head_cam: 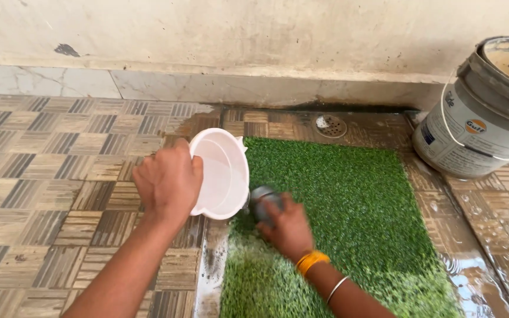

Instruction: Cleaning an artificial grass mat using water and a scrub brush.

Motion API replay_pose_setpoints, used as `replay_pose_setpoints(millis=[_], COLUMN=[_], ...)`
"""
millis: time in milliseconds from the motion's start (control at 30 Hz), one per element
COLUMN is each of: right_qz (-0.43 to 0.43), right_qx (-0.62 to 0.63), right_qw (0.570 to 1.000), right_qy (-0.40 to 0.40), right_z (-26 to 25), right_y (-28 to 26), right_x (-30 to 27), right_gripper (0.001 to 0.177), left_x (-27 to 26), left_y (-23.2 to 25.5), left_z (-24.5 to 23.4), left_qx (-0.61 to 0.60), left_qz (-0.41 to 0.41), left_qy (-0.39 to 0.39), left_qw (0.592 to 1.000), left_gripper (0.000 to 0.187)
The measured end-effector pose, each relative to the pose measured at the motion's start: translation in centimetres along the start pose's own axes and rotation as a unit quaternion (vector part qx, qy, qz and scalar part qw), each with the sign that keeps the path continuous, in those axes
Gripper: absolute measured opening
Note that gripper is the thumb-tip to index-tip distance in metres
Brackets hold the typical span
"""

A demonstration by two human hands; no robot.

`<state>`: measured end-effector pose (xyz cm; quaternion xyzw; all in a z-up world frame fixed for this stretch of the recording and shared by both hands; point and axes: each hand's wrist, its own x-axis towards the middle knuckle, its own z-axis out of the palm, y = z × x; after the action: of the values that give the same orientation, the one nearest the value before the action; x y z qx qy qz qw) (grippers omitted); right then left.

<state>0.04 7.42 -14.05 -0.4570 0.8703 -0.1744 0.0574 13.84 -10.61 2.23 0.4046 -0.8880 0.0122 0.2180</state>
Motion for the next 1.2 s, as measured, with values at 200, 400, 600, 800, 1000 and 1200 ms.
replay_pose_setpoints(millis=[200,400,600,800,1000,1200], right_qz=[-0.124,-0.034,-0.098,0.121,-0.043,0.172], right_qx=[0.054,0.039,0.110,0.038,0.113,0.022], right_qw=[0.988,0.998,0.987,0.991,0.993,0.984], right_qy=[-0.080,-0.040,-0.061,0.048,-0.017,0.031], right_z=[-3.2,0.3,-2.0,1.0,-2.4,-2.1], right_y=[-1.1,-1.0,-2.7,-1.3,-1.8,1.9], right_x=[-1.9,-2.8,-4.8,-5.7,-6.3,-4.8], right_gripper=[0.071,0.069,0.071,0.071,0.070,0.067], left_x=[-1.1,-1.4,-1.7,-1.7,-1.8,-2.5], left_y=[-0.2,0.0,0.7,1.7,1.7,2.3], left_z=[-1.1,-1.2,-2.4,-2.5,-2.2,-2.3], left_qx=[0.019,0.007,-0.006,0.008,-0.003,-0.002], left_qz=[0.028,0.035,0.045,0.050,0.045,0.072], left_qy=[0.031,0.005,0.021,-0.016,-0.019,0.006], left_qw=[0.999,0.999,0.999,0.999,0.999,0.997], left_gripper=[0.014,0.015,0.019,0.021,0.020,0.020])
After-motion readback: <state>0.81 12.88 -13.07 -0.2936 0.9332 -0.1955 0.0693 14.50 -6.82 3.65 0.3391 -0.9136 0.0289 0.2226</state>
